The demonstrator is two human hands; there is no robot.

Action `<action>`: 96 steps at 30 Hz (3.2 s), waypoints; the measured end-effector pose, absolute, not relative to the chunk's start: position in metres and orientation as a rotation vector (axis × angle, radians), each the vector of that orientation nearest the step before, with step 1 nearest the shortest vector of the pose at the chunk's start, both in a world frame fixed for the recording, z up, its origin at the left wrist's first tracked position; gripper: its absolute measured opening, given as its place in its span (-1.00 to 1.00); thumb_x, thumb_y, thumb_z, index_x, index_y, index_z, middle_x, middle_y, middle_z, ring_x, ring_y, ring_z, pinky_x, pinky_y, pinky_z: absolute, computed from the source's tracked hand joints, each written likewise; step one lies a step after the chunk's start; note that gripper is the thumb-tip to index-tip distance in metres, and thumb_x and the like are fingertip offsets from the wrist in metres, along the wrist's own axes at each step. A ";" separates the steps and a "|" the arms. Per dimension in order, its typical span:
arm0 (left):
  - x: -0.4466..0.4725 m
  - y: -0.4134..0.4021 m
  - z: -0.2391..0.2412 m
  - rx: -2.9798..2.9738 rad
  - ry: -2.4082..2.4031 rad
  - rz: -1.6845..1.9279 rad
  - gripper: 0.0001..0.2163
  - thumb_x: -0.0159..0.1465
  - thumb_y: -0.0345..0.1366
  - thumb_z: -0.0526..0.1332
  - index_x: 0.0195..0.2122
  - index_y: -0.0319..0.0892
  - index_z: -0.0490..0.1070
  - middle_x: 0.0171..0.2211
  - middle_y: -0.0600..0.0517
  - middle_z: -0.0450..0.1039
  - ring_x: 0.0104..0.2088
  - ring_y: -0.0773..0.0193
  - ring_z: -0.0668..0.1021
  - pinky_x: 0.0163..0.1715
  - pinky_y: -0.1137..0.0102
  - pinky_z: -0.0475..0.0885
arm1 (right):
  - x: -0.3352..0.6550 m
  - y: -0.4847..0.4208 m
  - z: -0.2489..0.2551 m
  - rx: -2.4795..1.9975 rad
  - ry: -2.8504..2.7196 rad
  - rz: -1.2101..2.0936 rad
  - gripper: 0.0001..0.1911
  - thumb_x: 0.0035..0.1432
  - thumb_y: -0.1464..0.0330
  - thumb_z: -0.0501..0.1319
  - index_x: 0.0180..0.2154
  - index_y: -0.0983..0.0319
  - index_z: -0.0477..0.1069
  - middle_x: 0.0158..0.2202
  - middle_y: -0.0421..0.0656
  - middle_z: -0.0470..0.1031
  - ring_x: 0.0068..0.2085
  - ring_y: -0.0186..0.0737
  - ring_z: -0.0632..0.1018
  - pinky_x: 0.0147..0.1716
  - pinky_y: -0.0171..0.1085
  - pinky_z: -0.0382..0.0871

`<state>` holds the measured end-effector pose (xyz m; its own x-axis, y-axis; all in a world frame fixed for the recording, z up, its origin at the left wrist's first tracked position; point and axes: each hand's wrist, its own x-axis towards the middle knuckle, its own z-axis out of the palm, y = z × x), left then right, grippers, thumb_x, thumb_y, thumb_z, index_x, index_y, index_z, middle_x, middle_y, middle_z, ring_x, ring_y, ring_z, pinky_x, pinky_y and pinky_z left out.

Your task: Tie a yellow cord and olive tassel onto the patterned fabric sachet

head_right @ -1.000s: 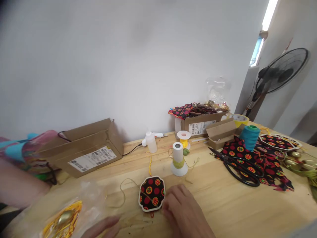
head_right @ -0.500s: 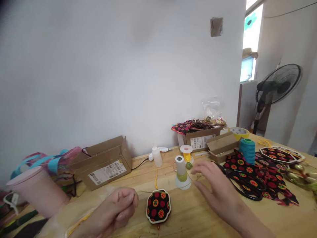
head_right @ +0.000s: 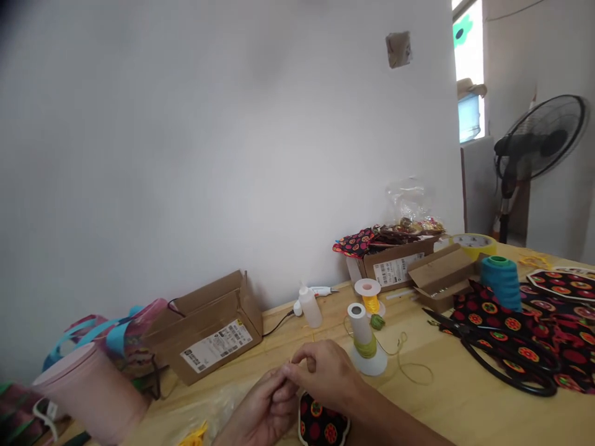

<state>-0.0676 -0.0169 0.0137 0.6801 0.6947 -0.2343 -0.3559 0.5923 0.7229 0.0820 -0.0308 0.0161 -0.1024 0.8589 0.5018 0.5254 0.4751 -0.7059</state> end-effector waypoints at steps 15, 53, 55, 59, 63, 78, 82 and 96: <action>-0.063 -0.039 0.033 0.438 0.214 0.537 -0.58 0.14 -0.19 0.12 -0.84 -0.22 0.23 -0.70 0.07 0.24 -0.62 0.38 0.38 -0.55 0.42 0.38 | 0.098 -0.022 0.019 -1.267 -1.774 0.161 -0.72 0.07 0.25 0.10 -0.59 0.25 0.35 -0.63 -0.23 0.34 -0.57 -0.34 0.32 -0.56 -0.37 0.08; -0.043 -0.034 0.022 0.555 0.163 1.080 -0.46 0.10 -0.26 0.18 0.11 -0.12 0.06 -0.12 -0.16 0.37 -0.25 0.15 0.47 -0.22 0.30 0.25 | 0.057 -0.033 -0.006 -0.771 -1.890 -0.185 -0.92 0.02 0.43 0.06 -0.45 0.19 0.31 -0.53 -0.18 0.35 -0.47 -0.23 0.37 -0.50 -0.30 0.19; -0.041 -0.035 0.018 0.625 0.163 1.083 -0.50 0.05 -0.37 0.23 0.04 -0.08 0.19 -0.07 -0.15 0.35 -0.21 0.16 0.46 -0.18 0.31 0.23 | 0.057 -0.032 -0.010 -0.784 -1.850 -0.203 -0.87 0.06 0.40 0.02 -0.38 0.18 0.33 -0.48 -0.15 0.38 -0.43 -0.20 0.39 -0.48 -0.28 0.21; -0.040 -0.033 0.017 0.539 0.107 1.039 -0.60 0.14 -0.26 0.12 0.04 -0.08 0.20 -0.10 -0.11 0.39 -0.15 0.17 0.44 -0.05 0.30 0.14 | 0.055 -0.031 -0.014 -0.753 -1.856 -0.221 -0.82 0.09 0.34 0.00 -0.49 0.15 0.31 -0.54 -0.19 0.39 -0.46 -0.22 0.40 -0.48 -0.28 0.21; -0.046 -0.028 0.025 0.426 0.036 0.991 -0.44 0.17 -0.15 0.01 0.17 -0.12 -0.17 -0.11 -0.14 0.39 -0.12 0.13 0.43 -0.02 0.25 0.09 | 0.060 -0.030 -0.011 -0.785 -1.936 -0.229 -0.82 0.03 0.36 0.06 -0.58 0.17 0.28 -0.64 -0.22 0.32 -0.54 -0.26 0.38 -0.55 -0.32 0.18; -0.045 -0.040 0.036 0.453 0.006 1.041 -0.42 0.19 -0.14 -0.08 0.18 -0.25 -0.24 -0.01 -0.26 0.28 -0.05 0.09 0.38 0.05 0.20 -0.03 | 0.058 -0.047 0.013 -0.771 -1.969 -0.175 -0.92 0.00 0.45 0.09 -0.51 0.20 0.30 -0.62 -0.23 0.31 -0.57 -0.30 0.35 -0.59 -0.36 0.18; -0.047 -0.043 0.034 0.599 0.079 1.109 -0.50 0.18 -0.28 0.03 0.15 -0.25 -0.04 0.02 -0.22 0.27 0.04 0.06 0.28 0.07 0.21 -0.05 | 0.054 -0.048 0.013 -0.718 -1.945 -0.177 -0.91 -0.01 0.46 0.10 -0.52 0.20 0.29 -0.62 -0.22 0.34 -0.57 -0.30 0.34 -0.60 -0.36 0.16; -0.048 -0.042 0.045 0.528 0.114 1.174 -0.50 0.24 -0.37 -0.14 0.18 -0.29 -0.32 -0.08 -0.24 0.36 -0.02 0.12 0.36 0.08 0.21 -0.05 | 0.066 -0.051 0.029 -0.748 -1.979 -0.078 -0.95 -0.08 0.41 0.14 -0.52 0.22 0.25 -0.64 -0.24 0.31 -0.59 -0.33 0.33 -0.60 -0.37 0.17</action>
<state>-0.0479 -0.0418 0.0447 0.3956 0.8998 0.1841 -0.8473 0.2802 0.4511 0.0662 -0.0511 0.0287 -0.3300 0.4702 0.8185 0.5334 0.8083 -0.2493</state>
